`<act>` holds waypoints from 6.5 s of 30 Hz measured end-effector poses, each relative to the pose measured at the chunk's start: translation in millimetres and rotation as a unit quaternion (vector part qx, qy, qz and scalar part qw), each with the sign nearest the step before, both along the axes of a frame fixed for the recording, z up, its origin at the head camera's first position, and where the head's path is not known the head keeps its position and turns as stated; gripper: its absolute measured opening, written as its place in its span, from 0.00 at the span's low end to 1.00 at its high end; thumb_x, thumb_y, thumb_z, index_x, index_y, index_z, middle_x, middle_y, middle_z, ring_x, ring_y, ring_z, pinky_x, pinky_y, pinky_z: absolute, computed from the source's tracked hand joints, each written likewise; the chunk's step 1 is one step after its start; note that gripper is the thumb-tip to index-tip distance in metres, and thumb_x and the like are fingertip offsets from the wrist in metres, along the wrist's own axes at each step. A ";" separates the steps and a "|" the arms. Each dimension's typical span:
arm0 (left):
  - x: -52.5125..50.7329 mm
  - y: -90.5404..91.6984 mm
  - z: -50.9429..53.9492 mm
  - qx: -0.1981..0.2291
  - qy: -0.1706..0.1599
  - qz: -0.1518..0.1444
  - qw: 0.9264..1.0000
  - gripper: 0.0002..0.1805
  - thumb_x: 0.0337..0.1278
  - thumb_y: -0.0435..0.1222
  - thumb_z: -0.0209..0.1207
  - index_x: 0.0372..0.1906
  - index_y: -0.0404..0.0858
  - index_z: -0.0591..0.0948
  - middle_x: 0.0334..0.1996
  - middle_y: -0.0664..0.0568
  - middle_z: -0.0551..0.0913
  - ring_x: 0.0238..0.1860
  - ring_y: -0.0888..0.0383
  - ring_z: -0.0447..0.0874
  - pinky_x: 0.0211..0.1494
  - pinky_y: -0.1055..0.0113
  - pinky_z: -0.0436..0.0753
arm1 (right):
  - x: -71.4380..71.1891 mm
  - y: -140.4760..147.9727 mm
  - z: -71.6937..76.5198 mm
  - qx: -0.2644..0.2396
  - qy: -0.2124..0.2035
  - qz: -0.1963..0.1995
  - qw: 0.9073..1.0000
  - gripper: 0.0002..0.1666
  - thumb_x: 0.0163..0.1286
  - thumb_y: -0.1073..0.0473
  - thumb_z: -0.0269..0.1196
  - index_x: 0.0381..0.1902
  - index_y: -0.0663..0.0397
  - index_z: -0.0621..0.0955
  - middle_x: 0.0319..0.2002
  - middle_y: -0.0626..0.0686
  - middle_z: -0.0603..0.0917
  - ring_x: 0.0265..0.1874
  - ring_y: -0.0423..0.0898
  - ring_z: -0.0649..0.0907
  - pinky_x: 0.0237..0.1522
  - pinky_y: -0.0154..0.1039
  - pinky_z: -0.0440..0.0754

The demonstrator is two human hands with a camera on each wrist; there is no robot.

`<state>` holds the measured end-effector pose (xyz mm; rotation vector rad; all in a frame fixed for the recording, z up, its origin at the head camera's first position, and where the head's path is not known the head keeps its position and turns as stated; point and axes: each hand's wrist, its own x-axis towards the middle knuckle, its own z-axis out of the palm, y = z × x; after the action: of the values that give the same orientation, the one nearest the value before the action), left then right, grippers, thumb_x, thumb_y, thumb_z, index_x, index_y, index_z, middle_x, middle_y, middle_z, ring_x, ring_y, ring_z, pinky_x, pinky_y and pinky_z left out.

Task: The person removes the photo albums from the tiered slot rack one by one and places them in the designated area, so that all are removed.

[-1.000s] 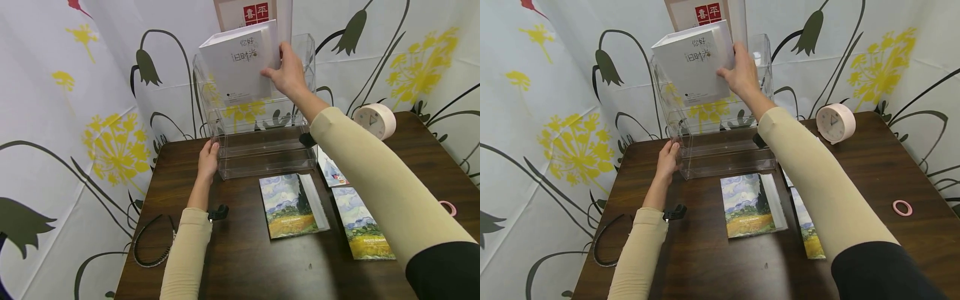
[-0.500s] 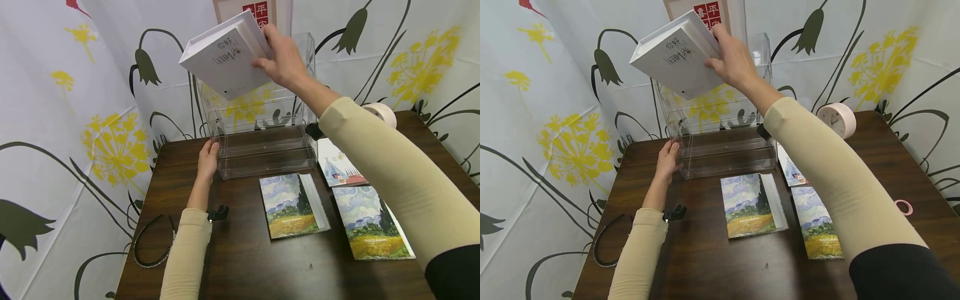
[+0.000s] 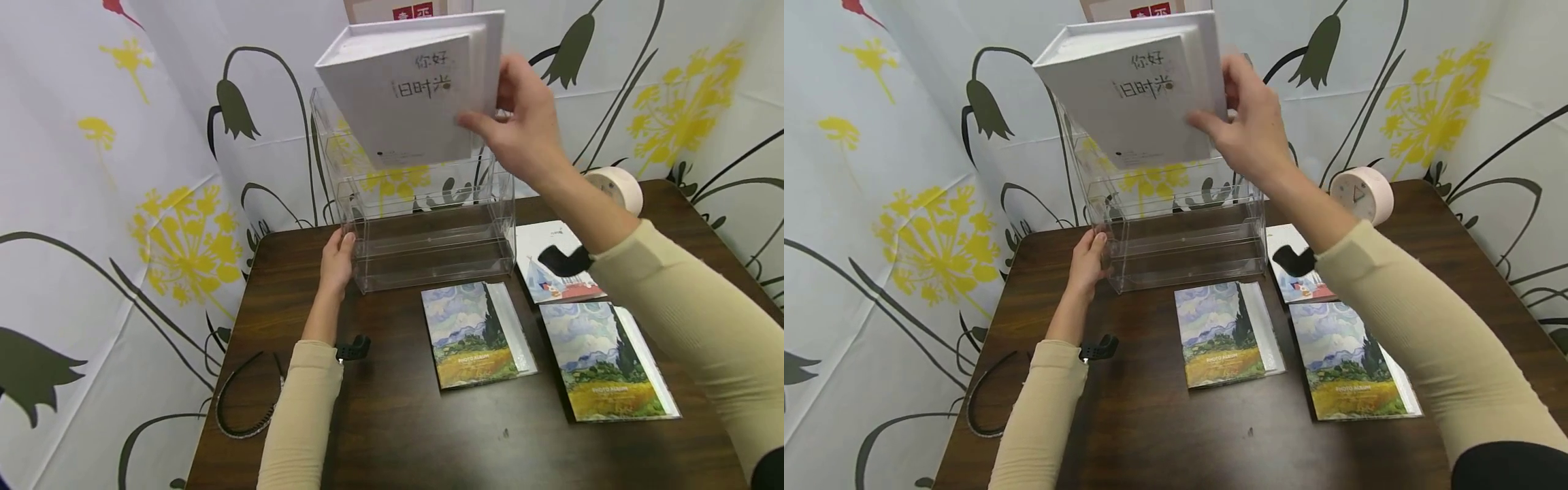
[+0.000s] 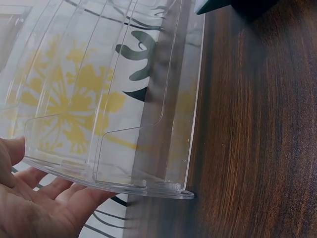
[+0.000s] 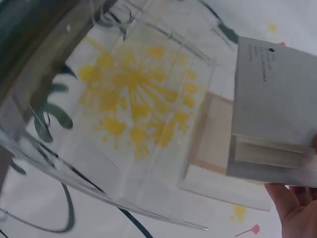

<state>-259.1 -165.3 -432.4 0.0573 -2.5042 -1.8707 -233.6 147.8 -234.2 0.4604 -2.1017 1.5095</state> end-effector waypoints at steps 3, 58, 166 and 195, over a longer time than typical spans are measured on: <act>-0.1 0.5 0.7 -0.002 0.001 -0.001 1.000 0.26 0.77 0.43 0.45 0.71 0.35 0.66 0.65 0.37 0.71 0.67 0.44 0.65 0.69 0.48 0.63 | 26.1 13.4 -21.3 -0.033 -0.007 0.007 0.999 0.26 0.57 0.74 0.71 0.52 0.61 0.75 0.48 0.58 0.86 0.43 0.45 0.86 0.45 0.38 0.84; -3.7 -5.5 14.6 0.000 -0.088 -0.047 0.995 0.27 0.78 0.46 0.42 0.74 0.42 0.60 0.72 0.44 0.61 0.72 0.46 0.57 0.60 0.38 0.72 | 100.0 -133.7 -228.1 0.038 -0.487 0.141 0.861 0.35 0.57 0.63 0.73 0.57 0.73 0.69 0.36 0.60 0.78 0.29 0.51 0.83 0.30 0.44 0.84; -0.2 -3.6 9.9 -0.007 -0.065 -0.024 0.998 0.29 0.78 0.48 0.42 0.76 0.43 0.58 0.72 0.44 0.62 0.71 0.45 0.58 0.61 0.40 0.72 | -17.8 46.8 -172.5 0.187 -0.387 -0.007 0.903 0.42 0.80 0.43 0.44 0.73 0.75 0.53 0.70 0.74 0.59 0.68 0.69 0.62 0.67 0.59 0.62; -45.6 28.7 163.2 -0.044 0.386 0.121 0.914 0.15 0.64 0.26 0.57 0.55 0.32 0.77 0.46 0.40 0.80 0.47 0.51 0.80 0.55 0.69 0.75 | -17.6 44.7 -169.9 0.190 -0.391 -0.006 0.901 0.43 0.80 0.42 0.44 0.72 0.75 0.54 0.69 0.74 0.61 0.68 0.68 0.63 0.68 0.58 0.61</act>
<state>-304.7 -136.6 -269.3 -0.2979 -1.9142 -1.3162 -251.2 192.5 -404.1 -0.0710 -3.0357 1.4078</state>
